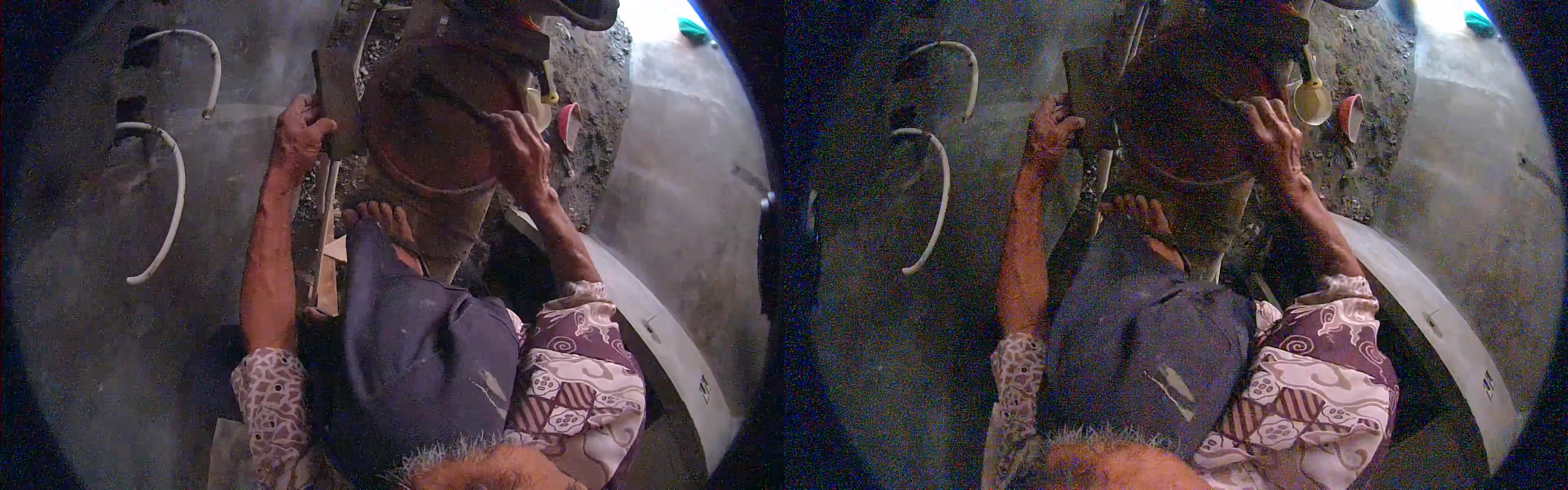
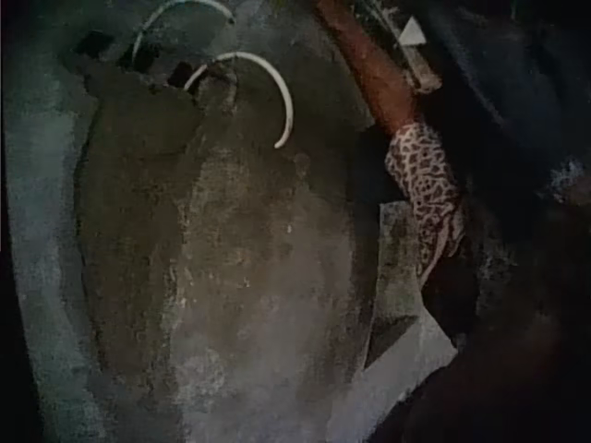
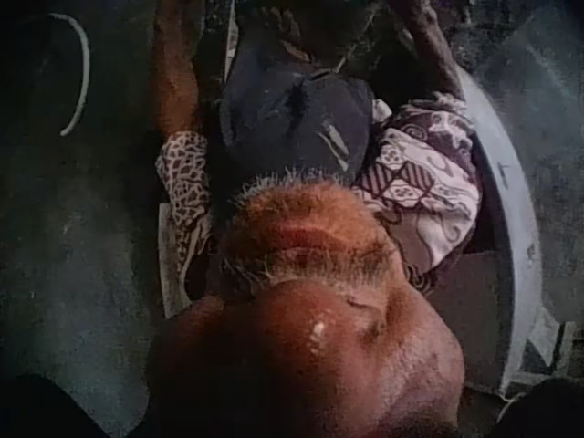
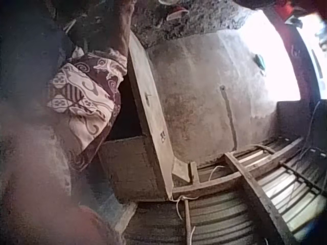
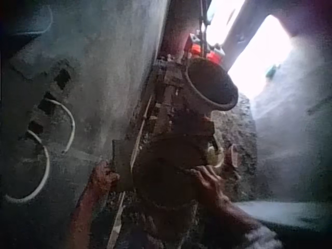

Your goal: Apply plaster to a concrete wall around electrical conduits using a trowel and hawk.

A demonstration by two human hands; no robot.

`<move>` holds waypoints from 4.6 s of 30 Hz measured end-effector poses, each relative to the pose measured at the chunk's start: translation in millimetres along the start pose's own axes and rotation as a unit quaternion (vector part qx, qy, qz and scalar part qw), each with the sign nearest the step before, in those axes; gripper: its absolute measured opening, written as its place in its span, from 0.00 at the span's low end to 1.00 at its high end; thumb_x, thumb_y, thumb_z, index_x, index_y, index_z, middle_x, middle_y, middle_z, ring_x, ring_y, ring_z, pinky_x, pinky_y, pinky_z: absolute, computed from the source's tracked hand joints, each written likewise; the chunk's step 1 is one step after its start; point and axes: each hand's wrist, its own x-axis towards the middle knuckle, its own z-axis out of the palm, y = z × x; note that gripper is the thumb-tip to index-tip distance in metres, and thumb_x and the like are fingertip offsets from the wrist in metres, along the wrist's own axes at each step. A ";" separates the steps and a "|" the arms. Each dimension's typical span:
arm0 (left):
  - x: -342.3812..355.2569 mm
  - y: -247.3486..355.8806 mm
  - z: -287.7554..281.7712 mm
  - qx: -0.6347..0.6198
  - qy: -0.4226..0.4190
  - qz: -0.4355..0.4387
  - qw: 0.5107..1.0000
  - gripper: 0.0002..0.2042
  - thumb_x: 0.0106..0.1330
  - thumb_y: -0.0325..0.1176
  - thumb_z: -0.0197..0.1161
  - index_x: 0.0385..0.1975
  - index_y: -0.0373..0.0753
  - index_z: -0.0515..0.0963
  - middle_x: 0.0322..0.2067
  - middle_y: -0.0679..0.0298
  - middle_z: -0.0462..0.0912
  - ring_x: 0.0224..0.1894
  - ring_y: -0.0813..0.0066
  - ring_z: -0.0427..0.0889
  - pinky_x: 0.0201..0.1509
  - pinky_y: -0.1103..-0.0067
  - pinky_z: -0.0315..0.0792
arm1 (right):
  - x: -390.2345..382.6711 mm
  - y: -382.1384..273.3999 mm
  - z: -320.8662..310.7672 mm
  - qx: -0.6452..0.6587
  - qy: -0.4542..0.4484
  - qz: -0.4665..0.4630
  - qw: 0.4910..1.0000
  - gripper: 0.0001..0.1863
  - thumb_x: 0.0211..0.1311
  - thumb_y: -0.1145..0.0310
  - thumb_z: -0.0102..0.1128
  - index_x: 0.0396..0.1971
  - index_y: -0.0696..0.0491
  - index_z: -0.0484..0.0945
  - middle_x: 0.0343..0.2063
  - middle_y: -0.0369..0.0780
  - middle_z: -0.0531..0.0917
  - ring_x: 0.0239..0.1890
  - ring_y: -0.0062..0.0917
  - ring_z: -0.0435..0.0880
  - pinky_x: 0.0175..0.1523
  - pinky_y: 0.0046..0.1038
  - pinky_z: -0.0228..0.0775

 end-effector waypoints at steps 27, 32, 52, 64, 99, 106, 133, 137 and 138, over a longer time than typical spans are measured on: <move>-30.2 24.5 31.1 -0.026 -0.066 0.076 0.995 0.18 0.52 0.35 0.59 0.41 0.31 0.73 0.31 0.62 0.79 0.33 0.72 0.77 0.39 0.74 0.72 | -30.1 -15.3 58.4 0.271 0.177 0.074 0.943 0.22 0.57 0.65 0.60 0.50 0.58 0.71 0.45 0.45 0.77 0.47 0.38 0.77 0.51 0.34 0.68; -29.3 -15.8 73.4 -0.249 -0.061 0.061 0.965 0.18 0.52 0.35 0.58 0.41 0.31 0.75 0.32 0.61 0.79 0.35 0.74 0.78 0.41 0.76 0.73 | -3.6 -49.9 40.1 0.299 0.182 -0.052 0.935 0.21 0.56 0.69 0.59 0.49 0.63 0.72 0.44 0.49 0.78 0.46 0.41 0.77 0.51 0.35 0.69; -7.9 35.0 36.2 -0.239 -0.064 0.030 0.968 0.24 0.55 0.25 0.64 0.53 0.34 0.68 0.43 0.59 0.80 0.42 0.72 0.80 0.45 0.76 0.77 | -57.2 -35.8 7.9 0.409 -0.002 0.405 0.818 0.13 0.63 0.67 0.57 0.43 0.60 0.78 0.35 0.38 0.82 0.35 0.20 0.79 0.39 0.22 0.71; 0.0 16.4 8.7 -0.080 -0.037 0.058 0.994 0.22 0.54 0.22 0.60 0.52 0.31 0.68 0.44 0.57 0.79 0.45 0.69 0.79 0.52 0.77 0.72 | -60.0 -33.2 18.8 0.300 -0.052 0.305 0.902 0.12 0.56 0.67 0.63 0.38 0.58 0.77 0.28 0.47 0.83 0.29 0.28 0.83 0.37 0.28 0.73; -17.3 -42.5 -12.6 -0.101 0.000 -0.055 0.993 0.24 0.52 0.30 0.60 0.52 0.33 0.69 0.41 0.61 0.79 0.41 0.72 0.78 0.48 0.77 0.73 | 18.8 51.3 109.6 0.271 0.082 0.030 0.959 0.19 0.53 0.72 0.56 0.48 0.54 0.75 0.42 0.45 0.81 0.47 0.40 0.80 0.50 0.32 0.72; -17.6 -35.9 -16.5 -0.053 -0.003 -0.024 0.998 0.22 0.54 0.29 0.59 0.51 0.33 0.69 0.41 0.60 0.80 0.41 0.71 0.78 0.48 0.76 0.73 | 3.8 39.0 89.4 0.227 0.039 0.012 0.973 0.19 0.54 0.73 0.60 0.49 0.54 0.76 0.42 0.42 0.82 0.41 0.29 0.83 0.46 0.27 0.75; 35.3 -19.6 -14.5 0.165 -0.114 0.087 0.976 0.25 0.54 0.29 0.57 0.53 0.28 0.68 0.39 0.55 0.82 0.39 0.70 0.80 0.44 0.78 0.74 | -24.5 22.7 134.7 0.199 -0.010 0.075 0.977 0.17 0.56 0.62 0.62 0.39 0.59 0.81 0.34 0.48 0.84 0.37 0.32 0.84 0.44 0.32 0.74; 33.6 -10.0 -3.5 0.233 -0.111 0.099 0.961 0.26 0.54 0.30 0.57 0.54 0.27 0.67 0.39 0.54 0.82 0.39 0.70 0.81 0.46 0.77 0.74 | -16.7 42.0 122.9 0.304 -0.058 0.147 0.940 0.19 0.55 0.58 0.64 0.39 0.59 0.81 0.35 0.47 0.84 0.39 0.32 0.84 0.47 0.32 0.73; 30.6 -13.9 -9.3 0.236 -0.105 0.095 0.961 0.26 0.54 0.30 0.57 0.54 0.27 0.67 0.39 0.54 0.82 0.39 0.70 0.81 0.46 0.77 0.74 | -7.5 27.9 110.2 0.308 -0.090 0.140 0.937 0.19 0.55 0.58 0.64 0.39 0.59 0.81 0.36 0.47 0.84 0.39 0.32 0.83 0.48 0.31 0.73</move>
